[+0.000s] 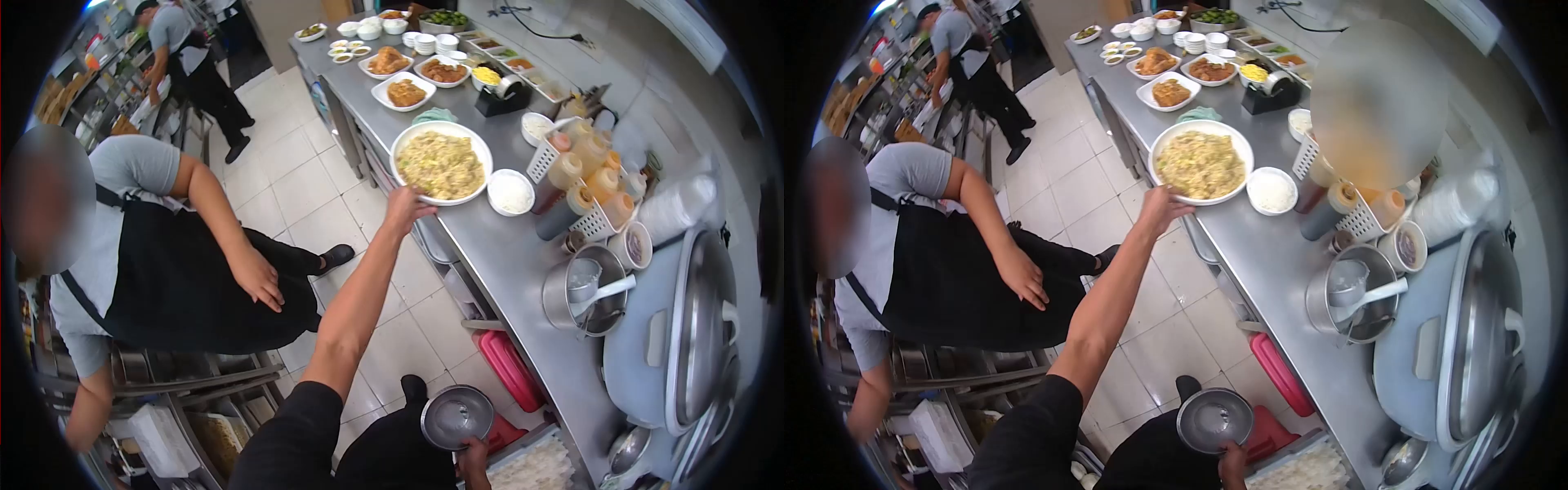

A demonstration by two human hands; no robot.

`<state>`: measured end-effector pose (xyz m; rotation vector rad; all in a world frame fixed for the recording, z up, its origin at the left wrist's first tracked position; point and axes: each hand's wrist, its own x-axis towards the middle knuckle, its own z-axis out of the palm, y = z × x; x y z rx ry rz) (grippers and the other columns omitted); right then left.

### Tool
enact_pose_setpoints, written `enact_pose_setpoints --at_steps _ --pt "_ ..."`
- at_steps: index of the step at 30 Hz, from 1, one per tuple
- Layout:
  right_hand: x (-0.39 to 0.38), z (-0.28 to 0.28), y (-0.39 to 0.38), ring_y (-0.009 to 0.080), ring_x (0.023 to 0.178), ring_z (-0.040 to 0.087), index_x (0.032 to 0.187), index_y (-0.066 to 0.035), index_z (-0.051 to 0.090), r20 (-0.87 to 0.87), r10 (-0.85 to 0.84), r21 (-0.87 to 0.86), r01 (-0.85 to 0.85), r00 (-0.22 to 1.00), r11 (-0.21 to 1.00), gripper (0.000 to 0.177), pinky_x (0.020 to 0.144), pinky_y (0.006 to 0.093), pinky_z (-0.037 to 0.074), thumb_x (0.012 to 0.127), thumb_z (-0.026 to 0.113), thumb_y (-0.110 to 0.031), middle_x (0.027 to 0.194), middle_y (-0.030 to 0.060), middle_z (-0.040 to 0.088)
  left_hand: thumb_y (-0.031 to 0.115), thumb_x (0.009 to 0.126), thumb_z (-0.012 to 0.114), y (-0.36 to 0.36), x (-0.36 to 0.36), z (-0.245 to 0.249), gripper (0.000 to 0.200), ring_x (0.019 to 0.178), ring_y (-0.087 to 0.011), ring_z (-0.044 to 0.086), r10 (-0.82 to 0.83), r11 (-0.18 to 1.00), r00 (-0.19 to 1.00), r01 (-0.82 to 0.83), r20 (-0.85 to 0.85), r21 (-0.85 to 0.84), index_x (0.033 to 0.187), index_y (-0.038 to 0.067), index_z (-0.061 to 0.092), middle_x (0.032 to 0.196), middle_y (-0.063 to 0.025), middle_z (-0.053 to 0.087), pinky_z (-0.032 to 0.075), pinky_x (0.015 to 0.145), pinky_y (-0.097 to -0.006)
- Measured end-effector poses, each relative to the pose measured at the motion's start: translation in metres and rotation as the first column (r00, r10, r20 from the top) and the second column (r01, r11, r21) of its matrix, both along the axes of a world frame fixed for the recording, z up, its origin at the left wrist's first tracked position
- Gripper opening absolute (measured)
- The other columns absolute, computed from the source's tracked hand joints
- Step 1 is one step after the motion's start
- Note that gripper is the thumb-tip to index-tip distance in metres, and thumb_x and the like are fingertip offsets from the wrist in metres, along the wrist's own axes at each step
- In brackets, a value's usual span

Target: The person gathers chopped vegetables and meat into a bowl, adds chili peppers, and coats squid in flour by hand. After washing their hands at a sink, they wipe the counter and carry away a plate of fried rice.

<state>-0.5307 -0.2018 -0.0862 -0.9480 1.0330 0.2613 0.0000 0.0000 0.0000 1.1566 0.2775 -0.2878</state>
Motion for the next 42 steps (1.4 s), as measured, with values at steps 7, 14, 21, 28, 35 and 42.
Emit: enact_pose_setpoints --at_steps 7,14,21,28,35,42 --pt "0.081 0.047 0.026 0.0322 0.098 0.052 0.113 0.004 0.044 0.004 0.208 0.050 -0.208 0.978 0.977 0.053 0.088 0.0428 0.043 0.060 0.048 -0.001 0.106 0.0160 0.051 0.025 0.085 0.048 0.020 -0.033 -0.010 0.024 0.060 -0.0275 0.058 -0.148 0.985 0.966 0.126 0.211 0.117 0.085 0.001 0.055 0.078 -0.0171 0.057 0.051 0.055 -0.0444" --pt "0.167 0.050 0.077 0.0304 0.093 0.053 0.112 0.005 0.044 0.148 0.739 -0.027 -0.745 0.657 0.667 0.053 0.083 0.0417 0.045 0.059 0.048 0.000 0.103 0.0157 0.051 0.015 0.061 0.053 0.116 -0.339 -0.069 0.021 0.049 -0.0292 0.051 -0.325 -0.020 0.809 -0.524 0.490 0.851 0.046 0.003 0.045 0.047 -0.0146 0.046 0.042 0.050 -0.0424" --pt "0.136 0.039 0.211 0.0286 0.087 0.054 0.111 0.006 0.043 0.353 0.920 -0.111 -0.969 0.170 0.221 0.054 0.079 0.0405 0.047 0.058 0.047 0.001 0.101 0.0153 0.051 0.041 0.079 0.038 0.113 -0.761 -0.060 0.052 0.100 -0.0331 0.056 0.400 0.723 0.596 0.262 -0.696 0.640 0.103 0.001 0.060 0.104 -0.0223 0.059 0.044 0.083 -0.0418" --pt "-0.069 0.116 0.349 0.0173 0.061 0.050 0.081 0.003 0.055 0.314 0.839 -0.216 -0.894 -0.444 -0.392 0.020 0.055 0.0301 0.042 0.061 0.051 0.001 0.069 0.0076 0.054 0.055 0.082 0.044 0.077 -0.919 -0.036 0.063 0.087 -0.0310 0.060 0.148 0.926 0.640 0.178 -0.754 0.333 0.115 0.002 0.053 0.109 -0.0155 0.059 0.046 0.081 -0.0387" --pt "-0.226 0.130 0.387 0.0179 0.075 0.056 0.092 0.006 0.058 0.233 0.409 -0.231 -0.459 -0.882 -0.858 0.030 0.070 0.0288 0.044 0.064 0.053 -0.002 0.083 0.0111 0.061 0.041 0.082 0.058 0.097 -0.969 0.109 0.057 0.076 -0.0191 0.060 0.971 -0.116 -0.137 -0.987 -0.197 0.114 0.119 -0.001 0.045 0.094 -0.0120 0.059 0.052 0.057 -0.0293" --pt "-0.357 0.179 0.422 0.0169 0.083 0.056 0.107 0.005 0.053 0.473 -0.301 -0.387 0.111 -0.828 -0.915 0.036 0.071 0.0289 0.045 0.079 0.057 -0.018 0.092 0.0088 0.060 0.010 0.073 0.050 0.046 -1.055 0.110 0.022 0.051 -0.0174 0.056 0.849 -0.394 -0.522 -0.728 -0.081 0.560 0.087 -0.005 0.060 0.063 -0.0107 0.059 0.045 0.045 -0.0303"
